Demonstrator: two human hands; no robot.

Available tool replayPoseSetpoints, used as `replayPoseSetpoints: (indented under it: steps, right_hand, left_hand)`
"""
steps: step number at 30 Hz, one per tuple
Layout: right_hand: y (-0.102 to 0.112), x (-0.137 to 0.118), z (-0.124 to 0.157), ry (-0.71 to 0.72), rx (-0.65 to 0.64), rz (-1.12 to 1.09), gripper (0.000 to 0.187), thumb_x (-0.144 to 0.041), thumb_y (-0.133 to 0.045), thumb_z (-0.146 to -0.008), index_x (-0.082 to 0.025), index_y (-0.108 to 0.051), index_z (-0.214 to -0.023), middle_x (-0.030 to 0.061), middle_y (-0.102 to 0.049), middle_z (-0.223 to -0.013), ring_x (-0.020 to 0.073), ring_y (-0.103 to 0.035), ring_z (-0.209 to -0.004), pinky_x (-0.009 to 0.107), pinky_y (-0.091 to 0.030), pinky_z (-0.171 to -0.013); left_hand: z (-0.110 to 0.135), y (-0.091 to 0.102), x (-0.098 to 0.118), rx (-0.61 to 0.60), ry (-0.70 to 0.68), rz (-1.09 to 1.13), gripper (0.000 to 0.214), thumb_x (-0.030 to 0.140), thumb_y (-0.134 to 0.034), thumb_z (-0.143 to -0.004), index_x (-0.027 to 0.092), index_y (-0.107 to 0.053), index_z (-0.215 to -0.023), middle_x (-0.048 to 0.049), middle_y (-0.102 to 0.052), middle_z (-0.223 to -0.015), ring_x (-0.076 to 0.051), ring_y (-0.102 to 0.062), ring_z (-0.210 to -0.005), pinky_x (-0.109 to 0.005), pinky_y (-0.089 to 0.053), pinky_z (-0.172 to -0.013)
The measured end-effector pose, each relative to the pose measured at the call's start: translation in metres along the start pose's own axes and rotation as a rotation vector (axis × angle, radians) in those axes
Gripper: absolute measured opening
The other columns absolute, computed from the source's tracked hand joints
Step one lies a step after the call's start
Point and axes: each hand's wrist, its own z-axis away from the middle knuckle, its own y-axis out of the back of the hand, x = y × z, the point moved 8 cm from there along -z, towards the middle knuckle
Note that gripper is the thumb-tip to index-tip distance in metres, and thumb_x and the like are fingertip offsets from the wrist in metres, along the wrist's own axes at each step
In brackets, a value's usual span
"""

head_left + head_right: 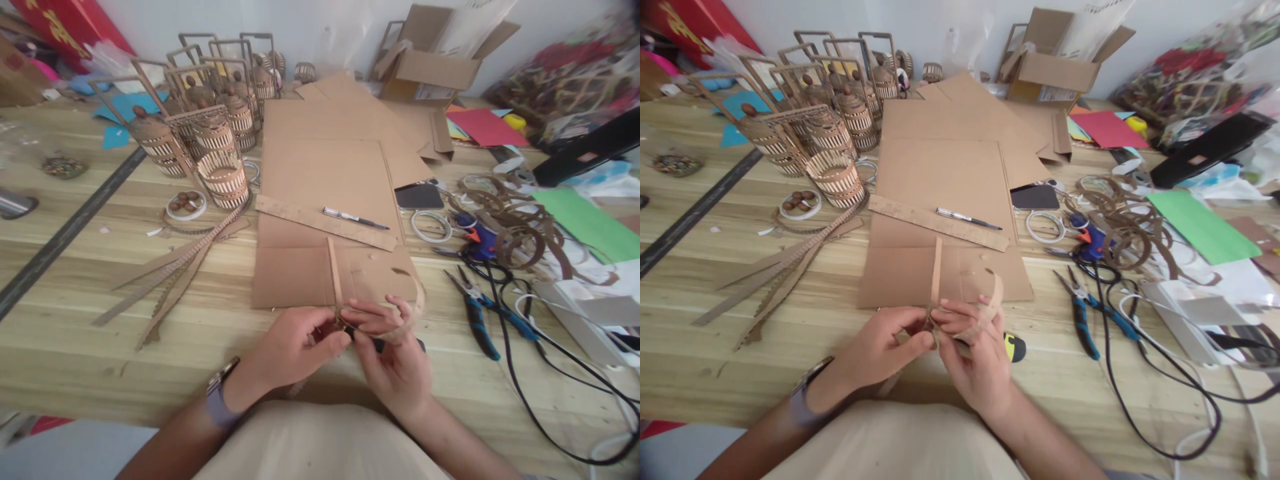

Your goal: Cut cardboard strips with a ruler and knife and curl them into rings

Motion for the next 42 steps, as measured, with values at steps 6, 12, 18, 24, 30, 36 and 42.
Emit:
replayPoseSetpoints:
  steps: [6,12,18,24,30,36,42]
  right_hand:
    - [-0.002,-0.008,-0.002,0.067,-0.028,0.1,0.018,-0.009,-0.06,-0.086,-0.026,-0.055,-0.091,-0.0017,-0.078,-0.089,0.0196,-0.074,-0.09,0.041,-0.038,-0.102]
    - [-0.005,-0.008,-0.002,0.089,-0.027,0.16,0.016,-0.011,-0.063,-0.087,-0.025,-0.059,-0.094,0.001,-0.078,-0.092,0.0201,-0.074,-0.091,0.042,-0.036,-0.104]
    - [-0.002,0.002,-0.002,-0.027,-0.022,0.068,0.018,-0.009,-0.057,-0.088,-0.026,-0.058,-0.094,-0.0039,-0.077,-0.086,0.0184,-0.074,-0.088,0.042,-0.038,-0.102]
    - [-0.004,0.011,0.001,-0.095,-0.034,0.01,0.014,-0.014,-0.052,-0.093,-0.026,-0.057,-0.095,-0.0033,-0.077,-0.082,0.0196,-0.074,-0.086,0.044,-0.041,-0.099]
    - [-0.001,-0.002,-0.001,0.02,-0.019,0.056,0.017,-0.008,-0.058,-0.089,-0.024,-0.056,-0.094,-0.0009,-0.078,-0.089,0.0182,-0.074,-0.089,0.041,-0.038,-0.101]
    - [-0.003,-0.009,-0.004,0.085,-0.015,0.15,0.015,-0.012,-0.063,-0.088,-0.024,-0.056,-0.093,0.0011,-0.078,-0.09,0.0203,-0.074,-0.092,0.041,-0.038,-0.101]
    - [-0.005,-0.004,-0.002,0.042,-0.03,0.151,0.015,-0.01,-0.061,-0.089,-0.024,-0.057,-0.093,0.0005,-0.078,-0.09,0.0195,-0.073,-0.093,0.041,-0.035,-0.103]
  left_hand:
    - [0.001,-0.003,-0.008,0.026,0.029,0.006,0.031,0.032,-0.043,-0.1,0.018,-0.058,-0.077,0.002,-0.063,-0.069,-0.01,-0.055,-0.06,-0.02,-0.039,-0.059]
    - [0.0,-0.002,-0.002,0.041,-0.01,-0.009,0.03,0.026,-0.042,-0.099,0.018,-0.058,-0.074,0.0013,-0.064,-0.068,-0.011,-0.058,-0.06,-0.02,-0.041,-0.062]
    - [0.002,-0.001,0.005,0.013,-0.087,-0.036,0.032,0.022,-0.042,-0.098,0.018,-0.061,-0.073,0.0,-0.064,-0.069,-0.012,-0.058,-0.064,-0.021,-0.041,-0.064]
    - [0.002,-0.002,0.003,-0.01,-0.074,-0.028,0.034,0.024,-0.044,-0.098,0.017,-0.064,-0.071,0.0011,-0.064,-0.067,-0.01,-0.056,-0.061,-0.02,-0.039,-0.061]
    - [-0.002,-0.004,-0.005,0.017,0.03,0.102,0.031,0.037,-0.048,-0.098,0.016,-0.066,-0.084,-0.0002,-0.069,-0.073,-0.012,-0.061,-0.065,-0.019,-0.042,-0.059]
    - [-0.003,-0.002,-0.009,0.07,0.057,0.04,0.027,0.032,-0.046,-0.099,0.017,-0.065,-0.088,0.0002,-0.069,-0.073,-0.012,-0.062,-0.064,-0.019,-0.043,-0.06]
    - [-0.001,-0.001,0.0,0.076,-0.011,0.01,0.026,0.025,-0.046,-0.099,0.017,-0.062,-0.079,0.0016,-0.068,-0.069,-0.009,-0.06,-0.06,-0.017,-0.041,-0.059]
